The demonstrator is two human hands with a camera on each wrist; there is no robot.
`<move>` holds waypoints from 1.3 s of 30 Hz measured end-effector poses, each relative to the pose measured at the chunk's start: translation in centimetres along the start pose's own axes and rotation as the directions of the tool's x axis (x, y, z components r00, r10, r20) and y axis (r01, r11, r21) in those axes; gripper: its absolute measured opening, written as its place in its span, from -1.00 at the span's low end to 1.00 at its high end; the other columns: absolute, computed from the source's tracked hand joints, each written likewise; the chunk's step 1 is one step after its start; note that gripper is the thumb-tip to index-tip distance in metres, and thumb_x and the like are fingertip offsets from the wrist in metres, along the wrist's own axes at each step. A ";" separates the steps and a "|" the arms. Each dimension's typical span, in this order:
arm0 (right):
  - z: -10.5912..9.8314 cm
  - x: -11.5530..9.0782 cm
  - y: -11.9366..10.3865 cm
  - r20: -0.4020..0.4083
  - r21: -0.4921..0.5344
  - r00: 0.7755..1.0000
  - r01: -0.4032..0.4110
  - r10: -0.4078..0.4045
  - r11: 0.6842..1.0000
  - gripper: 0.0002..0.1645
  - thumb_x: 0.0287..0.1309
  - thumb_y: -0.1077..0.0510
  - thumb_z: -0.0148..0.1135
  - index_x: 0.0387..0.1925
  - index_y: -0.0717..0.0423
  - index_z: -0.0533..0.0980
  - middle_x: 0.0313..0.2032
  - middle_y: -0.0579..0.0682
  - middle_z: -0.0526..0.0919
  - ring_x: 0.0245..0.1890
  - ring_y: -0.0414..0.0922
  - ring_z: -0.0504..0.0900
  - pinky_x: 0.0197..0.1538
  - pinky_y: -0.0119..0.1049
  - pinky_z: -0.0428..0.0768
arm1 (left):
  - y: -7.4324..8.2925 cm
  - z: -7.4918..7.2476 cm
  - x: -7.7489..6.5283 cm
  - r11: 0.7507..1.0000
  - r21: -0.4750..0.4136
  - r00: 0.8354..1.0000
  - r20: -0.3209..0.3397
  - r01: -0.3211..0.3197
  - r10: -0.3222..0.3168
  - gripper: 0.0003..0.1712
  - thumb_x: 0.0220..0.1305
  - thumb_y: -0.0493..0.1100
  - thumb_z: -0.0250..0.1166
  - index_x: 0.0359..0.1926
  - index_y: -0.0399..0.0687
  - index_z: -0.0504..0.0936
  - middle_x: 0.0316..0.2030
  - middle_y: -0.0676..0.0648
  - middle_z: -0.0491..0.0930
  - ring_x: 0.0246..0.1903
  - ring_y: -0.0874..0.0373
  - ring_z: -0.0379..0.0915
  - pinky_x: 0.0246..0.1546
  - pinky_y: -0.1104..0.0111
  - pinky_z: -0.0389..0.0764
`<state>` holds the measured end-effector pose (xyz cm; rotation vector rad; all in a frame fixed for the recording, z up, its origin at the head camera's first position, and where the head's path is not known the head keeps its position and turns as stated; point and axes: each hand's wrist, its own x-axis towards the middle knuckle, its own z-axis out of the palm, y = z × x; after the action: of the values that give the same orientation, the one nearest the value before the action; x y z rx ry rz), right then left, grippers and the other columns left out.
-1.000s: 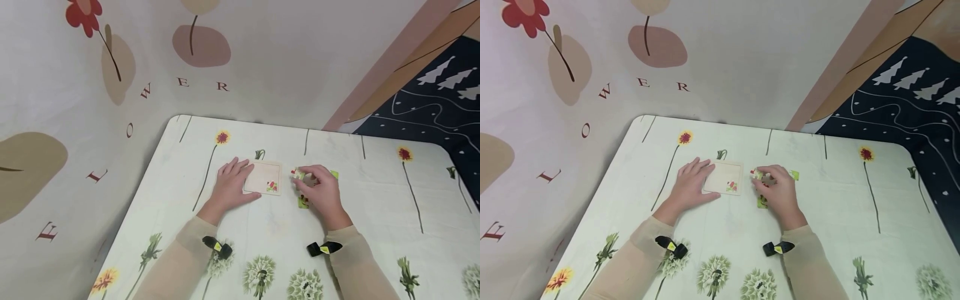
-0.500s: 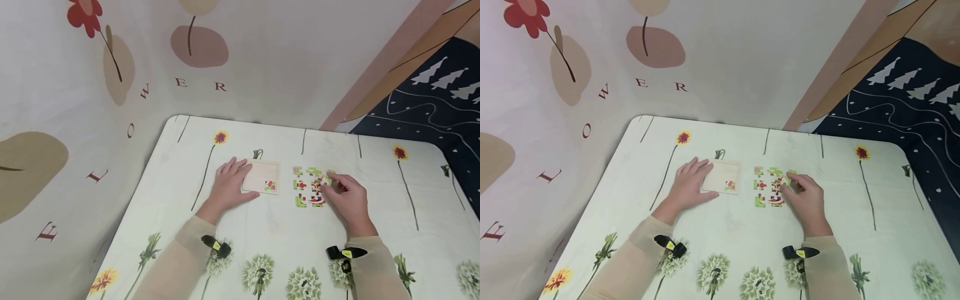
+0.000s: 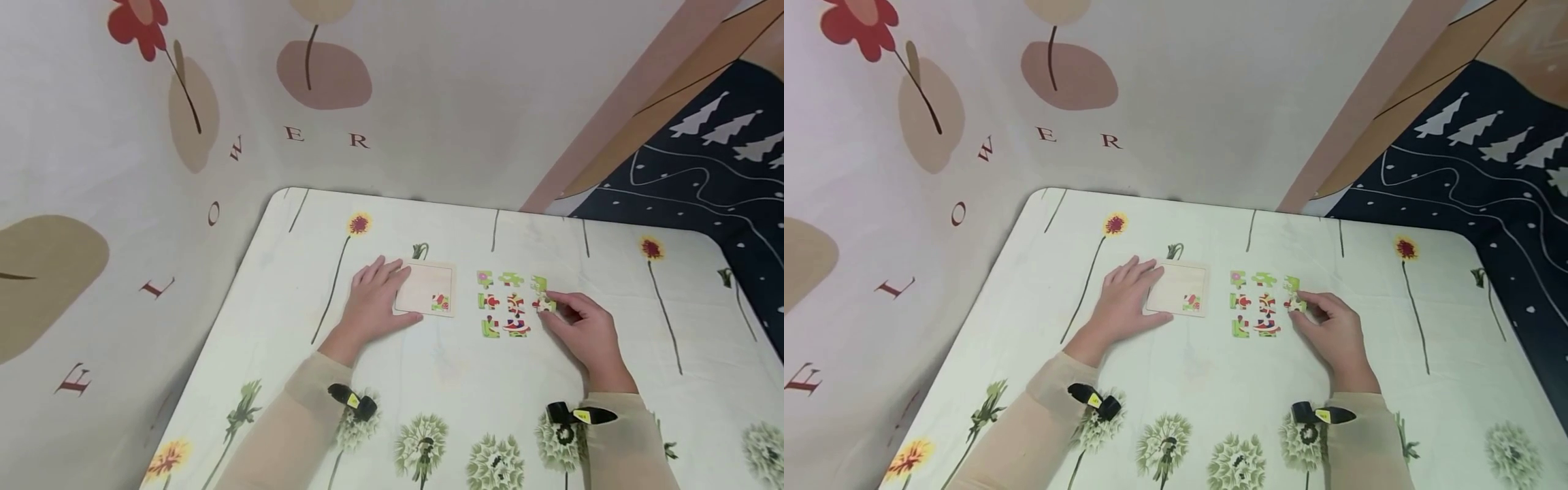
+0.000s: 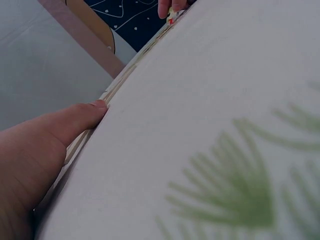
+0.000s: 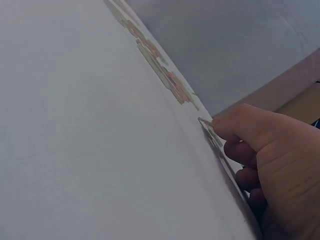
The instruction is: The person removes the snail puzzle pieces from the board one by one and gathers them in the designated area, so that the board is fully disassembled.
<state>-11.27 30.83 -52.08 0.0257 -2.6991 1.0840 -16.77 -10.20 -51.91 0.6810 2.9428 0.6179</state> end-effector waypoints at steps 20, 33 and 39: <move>0.5 0.2 -0.6 0.046 -0.044 0.999 -0.021 0.023 0.999 -0.64 0.41 0.22 0.37 0.19 0.17 0.71 0.07 0.09 0.65 -0.04 -0.15 0.52 -0.06 -0.58 0.40 | 0.0 0.0 0.0 1.000 -0.008 1.000 -0.002 -0.001 0.001 0.10 0.25 0.48 0.39 0.63 0.05 0.34 0.63 -0.05 0.19 0.65 -0.17 -0.14 0.54 -0.16 -0.02; 1.0 0.4 -1.1 -0.038 -0.061 0.999 -0.030 0.027 0.998 -0.77 0.36 0.27 0.43 0.02 0.16 0.77 -0.02 0.08 0.71 -0.09 -0.16 0.56 -0.08 -0.65 0.39 | 0.1 -0.3 -0.1 1.000 -0.017 1.000 -0.001 0.000 0.000 0.10 0.25 0.46 0.41 0.63 0.02 0.34 0.62 -0.07 0.20 0.65 -0.19 -0.14 0.54 -0.16 -0.03; 1.7 0.4 -2.3 -0.103 -0.018 0.995 -0.009 0.007 1.000 -0.80 0.34 0.29 0.42 -0.04 0.19 0.77 -0.07 0.05 0.70 -0.19 -0.17 0.51 -0.15 -0.61 0.39 | 0.1 -0.2 0.0 1.000 -0.018 1.000 0.005 -0.002 0.002 0.09 0.26 0.46 0.40 0.63 0.03 0.33 0.62 -0.07 0.19 0.65 -0.19 -0.15 0.54 -0.16 -0.04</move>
<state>-11.77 28.07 -51.63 -0.0428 -2.6190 1.0323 -16.74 -10.24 -51.66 0.6834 2.9287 0.6403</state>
